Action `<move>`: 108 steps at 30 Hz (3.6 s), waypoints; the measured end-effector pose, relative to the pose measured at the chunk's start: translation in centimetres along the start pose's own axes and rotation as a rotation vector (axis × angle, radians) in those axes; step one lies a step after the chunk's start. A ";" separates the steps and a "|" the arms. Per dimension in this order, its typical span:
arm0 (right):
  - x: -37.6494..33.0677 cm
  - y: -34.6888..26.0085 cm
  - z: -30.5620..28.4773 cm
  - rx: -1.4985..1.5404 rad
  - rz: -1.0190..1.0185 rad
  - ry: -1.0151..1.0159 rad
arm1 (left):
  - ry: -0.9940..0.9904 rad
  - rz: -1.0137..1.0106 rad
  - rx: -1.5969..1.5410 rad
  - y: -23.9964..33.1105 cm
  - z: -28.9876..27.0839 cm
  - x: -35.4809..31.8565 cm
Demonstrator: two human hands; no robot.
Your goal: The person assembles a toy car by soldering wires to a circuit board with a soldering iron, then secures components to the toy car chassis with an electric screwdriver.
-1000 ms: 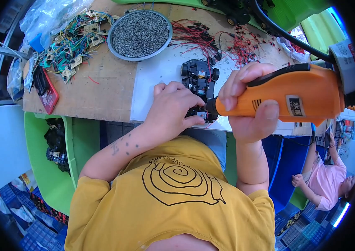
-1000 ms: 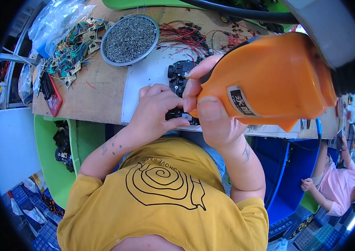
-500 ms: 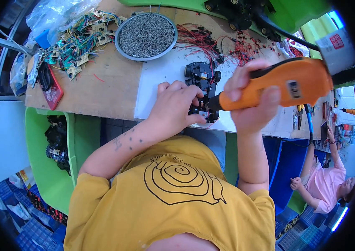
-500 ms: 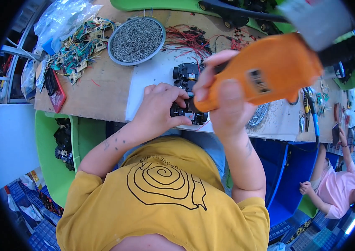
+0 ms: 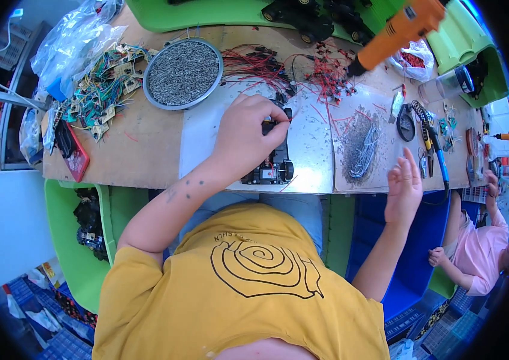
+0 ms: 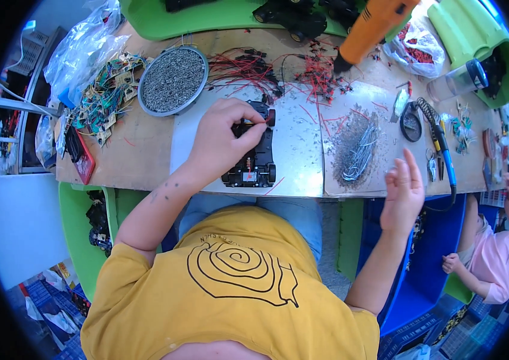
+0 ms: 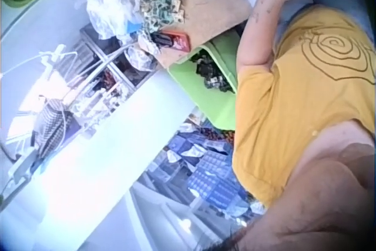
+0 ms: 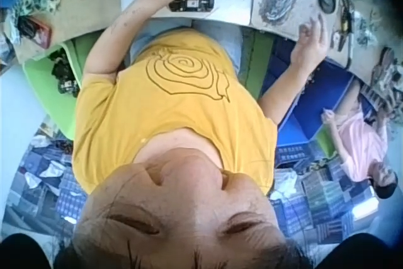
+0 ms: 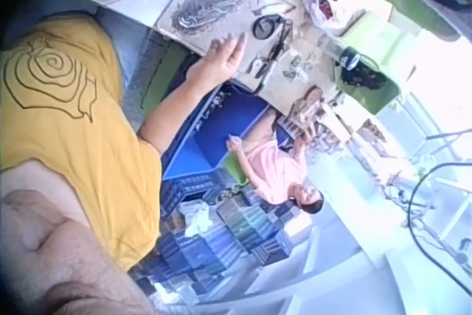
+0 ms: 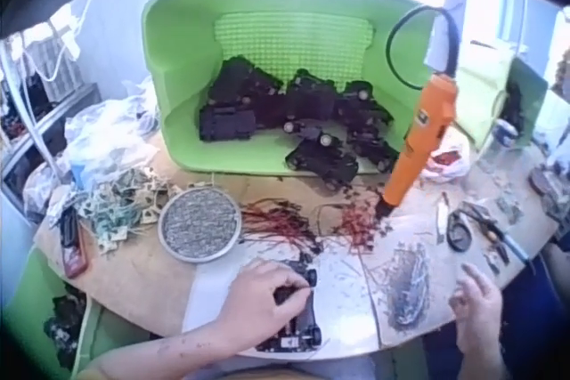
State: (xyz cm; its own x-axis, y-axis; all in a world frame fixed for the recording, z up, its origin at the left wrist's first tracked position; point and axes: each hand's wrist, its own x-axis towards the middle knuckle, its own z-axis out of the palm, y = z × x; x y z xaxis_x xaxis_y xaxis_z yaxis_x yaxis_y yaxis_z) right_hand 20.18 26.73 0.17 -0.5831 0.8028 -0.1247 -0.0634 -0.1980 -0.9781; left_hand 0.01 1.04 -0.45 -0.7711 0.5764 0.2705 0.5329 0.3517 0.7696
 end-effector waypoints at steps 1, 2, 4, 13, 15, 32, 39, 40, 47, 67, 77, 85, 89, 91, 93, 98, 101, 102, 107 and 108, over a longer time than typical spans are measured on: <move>0.7 0.0 -1.3 0.014 0.015 0.156 | 0.000 -0.066 -0.215 0.3 -0.2 0.0; 1.6 0.1 -3.1 0.008 -0.055 0.195 | -0.054 -0.183 -0.344 0.5 -0.4 -0.3; 3.1 0.0 -5.0 0.006 -0.123 0.233 | -0.026 -0.265 -0.551 1.3 -0.7 -0.4; 5.1 -1.9 -4.8 -0.202 -0.352 0.328 | -0.061 -0.337 -0.970 1.6 -1.4 -1.3; 2.9 -2.1 -3.7 -0.116 -0.447 0.350 | -0.066 -0.340 -0.960 1.4 -1.7 -1.8; -7.1 1.1 0.5 -0.713 -0.307 0.057 | -0.284 -0.319 -0.380 -0.3 -2.3 -3.3; -6.9 1.6 0.7 -0.743 -0.324 0.087 | -0.207 -0.261 -0.174 0.1 -2.3 -3.8; -6.8 1.7 0.7 -0.733 -0.324 0.101 | -0.201 -0.269 -0.166 0.2 -2.2 -3.8; -8.4 1.3 2.6 -0.461 -0.289 -0.071 | -0.157 -0.089 0.012 -0.4 -2.3 -4.6; -9.0 2.9 8.3 -0.450 -0.153 -0.445 | -0.262 -0.162 0.029 -0.8 -2.0 -4.0; -8.1 2.8 7.7 -0.337 -0.235 -0.451 | -0.273 -0.138 0.052 -0.7 -2.1 -3.7; -7.9 2.9 7.9 -0.325 -0.221 -0.424 | -0.335 -0.194 0.034 -0.3 -2.4 -3.5; -8.2 2.4 8.5 -0.291 -0.172 -0.389 | -0.314 -0.205 -0.032 -0.5 -2.7 -3.8; -8.0 2.6 8.5 -0.257 -0.176 -0.392 | -0.316 -0.255 -0.069 -0.5 -2.8 -3.9; -7.7 3.0 8.5 -0.228 -0.200 -0.380 | -0.296 -0.315 -0.086 -0.6 -2.9 -4.0; -7.0 2.3 10.2 -0.195 -0.244 -0.398 | -0.266 -0.055 -0.010 -1.7 -1.5 -4.2; -6.7 1.8 11.6 -0.184 -0.308 -0.445 | -0.281 -0.095 -0.119 -2.0 -2.7 -4.5; -6.6 1.7 11.9 -0.184 -0.346 -0.454 | -0.150 -0.070 -0.104 -2.3 -3.5 -4.6; -6.6 1.5 11.0 -0.230 -0.369 -0.390 | 0.524 -0.028 0.787 -8.7 -12.5 -4.6; -6.6 1.5 11.0 -0.228 -0.345 -0.402 | 0.563 -0.074 1.002 -10.1 -14.4 -5.1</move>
State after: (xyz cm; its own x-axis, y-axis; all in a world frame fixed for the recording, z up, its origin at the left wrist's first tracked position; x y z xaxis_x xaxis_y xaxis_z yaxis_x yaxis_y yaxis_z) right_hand 15.04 14.99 1.36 -0.8242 0.5141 0.2373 -0.1543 0.1992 -0.9677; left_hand -6.47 -16.08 -1.33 -0.7238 0.2077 0.6580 0.3232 0.9446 0.0573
